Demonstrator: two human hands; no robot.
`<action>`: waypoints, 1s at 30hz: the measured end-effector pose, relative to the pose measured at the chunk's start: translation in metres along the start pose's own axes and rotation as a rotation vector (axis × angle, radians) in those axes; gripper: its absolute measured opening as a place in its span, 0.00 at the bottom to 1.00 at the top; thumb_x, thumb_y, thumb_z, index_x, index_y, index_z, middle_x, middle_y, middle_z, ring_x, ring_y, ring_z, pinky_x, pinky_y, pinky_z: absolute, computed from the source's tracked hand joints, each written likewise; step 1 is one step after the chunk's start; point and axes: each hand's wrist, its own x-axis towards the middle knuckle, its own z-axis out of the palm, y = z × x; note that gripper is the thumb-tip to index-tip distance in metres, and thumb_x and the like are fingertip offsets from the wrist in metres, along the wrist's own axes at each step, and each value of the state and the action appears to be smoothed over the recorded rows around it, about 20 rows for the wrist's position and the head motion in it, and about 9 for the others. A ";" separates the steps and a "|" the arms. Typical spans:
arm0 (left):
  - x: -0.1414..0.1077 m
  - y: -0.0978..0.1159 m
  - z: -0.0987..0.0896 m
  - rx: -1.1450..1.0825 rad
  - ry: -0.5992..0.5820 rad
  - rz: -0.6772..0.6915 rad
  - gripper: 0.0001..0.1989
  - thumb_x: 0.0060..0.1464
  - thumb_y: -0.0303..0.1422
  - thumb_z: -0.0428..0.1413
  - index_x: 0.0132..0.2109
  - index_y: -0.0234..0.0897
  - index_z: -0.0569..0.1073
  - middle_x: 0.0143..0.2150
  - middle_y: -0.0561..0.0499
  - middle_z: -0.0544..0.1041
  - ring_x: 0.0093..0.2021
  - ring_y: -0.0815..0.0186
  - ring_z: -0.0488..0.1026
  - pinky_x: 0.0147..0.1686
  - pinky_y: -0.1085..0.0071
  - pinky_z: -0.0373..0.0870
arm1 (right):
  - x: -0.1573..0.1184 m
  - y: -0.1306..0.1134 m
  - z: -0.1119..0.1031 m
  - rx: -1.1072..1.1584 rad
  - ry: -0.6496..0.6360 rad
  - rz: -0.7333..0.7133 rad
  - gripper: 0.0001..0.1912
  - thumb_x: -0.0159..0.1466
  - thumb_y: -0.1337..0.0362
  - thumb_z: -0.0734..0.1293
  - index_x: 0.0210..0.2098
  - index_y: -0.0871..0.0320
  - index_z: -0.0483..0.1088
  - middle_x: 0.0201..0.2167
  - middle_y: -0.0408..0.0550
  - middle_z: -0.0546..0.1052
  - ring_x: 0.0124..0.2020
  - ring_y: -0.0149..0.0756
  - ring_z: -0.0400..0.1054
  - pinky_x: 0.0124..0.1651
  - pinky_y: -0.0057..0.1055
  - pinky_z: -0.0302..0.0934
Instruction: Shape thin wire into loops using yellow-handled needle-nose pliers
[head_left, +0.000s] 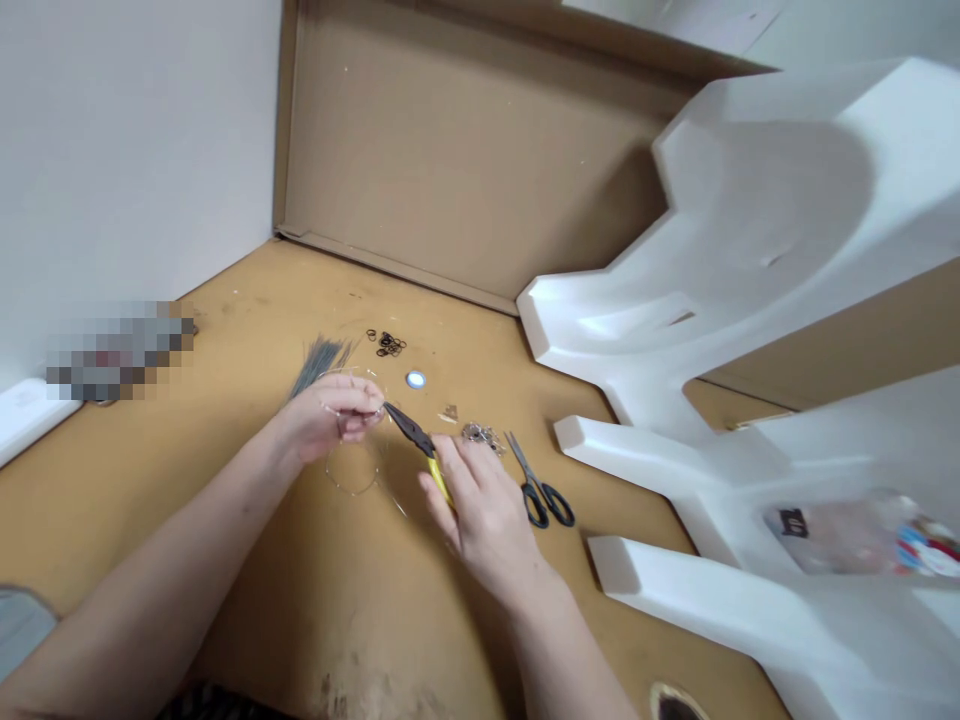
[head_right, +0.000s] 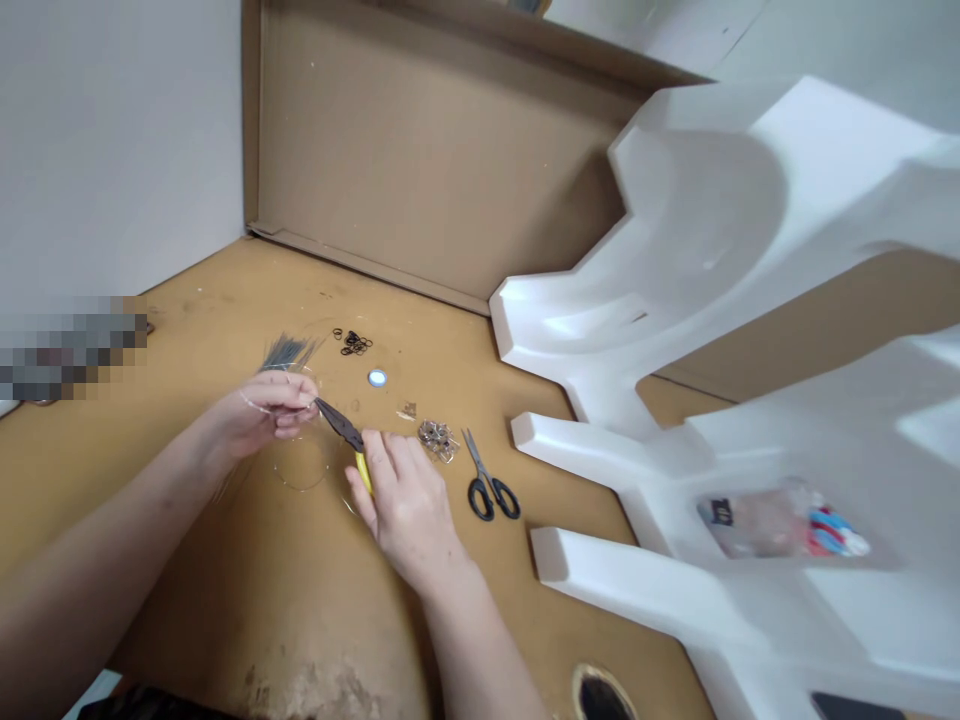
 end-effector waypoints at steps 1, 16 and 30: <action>-0.002 0.000 0.002 0.046 0.020 0.090 0.06 0.37 0.28 0.56 0.20 0.32 0.65 0.17 0.55 0.62 0.15 0.79 0.53 0.15 0.79 0.48 | 0.000 0.001 -0.003 0.101 -0.005 0.054 0.13 0.64 0.65 0.55 0.45 0.64 0.63 0.33 0.55 0.71 0.32 0.38 0.64 0.35 0.34 0.62; -0.006 -0.007 0.001 0.748 0.159 0.681 0.06 0.51 0.31 0.51 0.28 0.35 0.68 0.26 0.53 0.67 0.28 0.71 0.63 0.29 0.74 0.60 | 0.001 0.003 -0.014 1.669 -0.189 0.846 0.18 0.57 0.54 0.64 0.23 0.63 0.70 0.22 0.48 0.69 0.19 0.25 0.56 0.17 0.23 0.43; -0.001 -0.017 0.003 1.180 0.234 1.184 0.06 0.54 0.23 0.47 0.32 0.36 0.66 0.28 0.51 0.69 0.32 0.70 0.66 0.33 0.73 0.65 | -0.001 0.008 -0.013 2.164 -0.383 0.996 0.19 0.58 0.56 0.63 0.32 0.68 0.73 0.20 0.45 0.69 0.16 0.23 0.58 0.12 0.19 0.44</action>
